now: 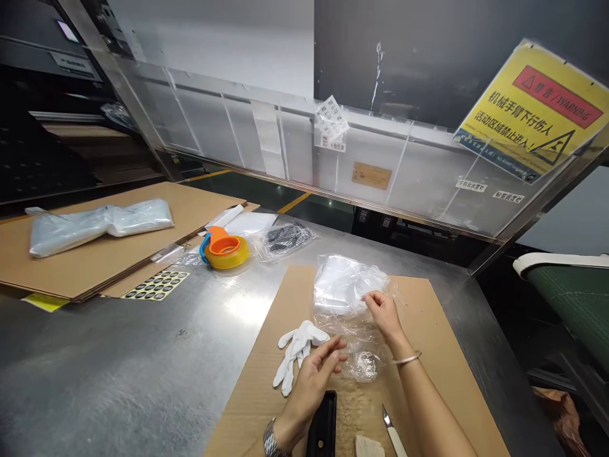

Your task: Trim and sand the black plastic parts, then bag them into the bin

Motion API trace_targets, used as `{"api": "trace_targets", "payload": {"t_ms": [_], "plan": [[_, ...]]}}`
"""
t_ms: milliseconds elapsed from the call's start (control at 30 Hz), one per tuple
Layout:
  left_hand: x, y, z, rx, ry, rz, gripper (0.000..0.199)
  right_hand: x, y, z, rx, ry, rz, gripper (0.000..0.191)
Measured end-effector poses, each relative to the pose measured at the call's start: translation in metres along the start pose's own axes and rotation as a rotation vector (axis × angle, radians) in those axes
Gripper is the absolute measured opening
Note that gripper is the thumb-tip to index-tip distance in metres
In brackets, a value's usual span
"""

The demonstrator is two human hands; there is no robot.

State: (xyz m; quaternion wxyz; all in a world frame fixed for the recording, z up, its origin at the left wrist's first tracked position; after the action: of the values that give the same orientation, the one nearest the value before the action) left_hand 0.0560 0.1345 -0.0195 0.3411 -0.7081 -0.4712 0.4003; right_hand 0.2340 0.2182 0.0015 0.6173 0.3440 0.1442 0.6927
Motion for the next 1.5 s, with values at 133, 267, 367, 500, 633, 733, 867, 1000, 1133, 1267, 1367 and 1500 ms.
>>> {"api": "trace_targets", "payload": {"t_ms": [133,267,367,500,633,733,867,1000,1133,1267,1367,1500], "plan": [[0.009,-0.014,-0.02,-0.405,0.114,0.056,0.051,-0.057,0.057,-0.006,-0.023,0.01,0.189,0.023],[-0.004,-0.011,-0.017,-0.653,0.12,0.232,0.046,-0.107,0.102,-0.019,-0.112,0.049,0.367,0.026],[-0.02,-0.006,-0.001,-0.754,0.122,0.349,0.046,-0.126,0.112,-0.013,-0.116,0.074,0.435,0.022],[-0.043,-0.002,0.026,-0.746,0.236,0.397,0.049,-0.128,0.094,0.004,0.144,-0.096,0.02,0.025],[-0.065,0.0,0.046,-0.68,0.367,0.463,0.052,-0.126,0.077,0.002,0.657,0.135,-0.386,0.051],[-0.077,0.002,0.055,-0.632,0.425,0.49,0.053,-0.125,0.079,-0.002,0.875,0.306,-0.452,0.047],[-0.084,0.002,0.064,-0.571,0.387,0.52,0.053,-0.124,0.081,-0.004,0.85,0.386,-0.455,0.033],[-0.09,-0.003,0.074,-0.244,0.033,0.358,0.055,-0.129,0.087,0.001,0.765,0.373,-0.426,0.032],[-0.109,-0.012,0.08,0.279,-0.416,-0.216,0.036,-0.149,0.119,0.004,0.54,0.307,-0.287,0.022],[-0.132,-0.008,0.069,0.262,0.058,-0.037,0.036,-0.177,0.156,-0.011,0.175,0.258,0.254,0.018],[-0.142,0.0,0.072,0.243,0.071,0.041,0.039,-0.197,0.159,-0.026,0.208,0.27,0.315,0.022],[-0.148,0.016,0.092,0.625,-0.1,-0.128,0.037,-0.214,0.14,-0.035,0.278,0.293,-0.07,0.024]]}}
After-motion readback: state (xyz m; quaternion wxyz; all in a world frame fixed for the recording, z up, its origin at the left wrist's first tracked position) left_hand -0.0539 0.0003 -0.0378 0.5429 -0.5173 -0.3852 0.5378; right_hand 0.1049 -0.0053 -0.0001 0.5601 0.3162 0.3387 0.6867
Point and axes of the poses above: each hand's wrist, its own x-axis towards the middle knuckle, its own z-axis out of the back of the hand, y = z × x, the point moved 1 cm from there along x, towards the middle knuckle, and after that the axes turned 1 degree about -x, right-handed, at the moved point
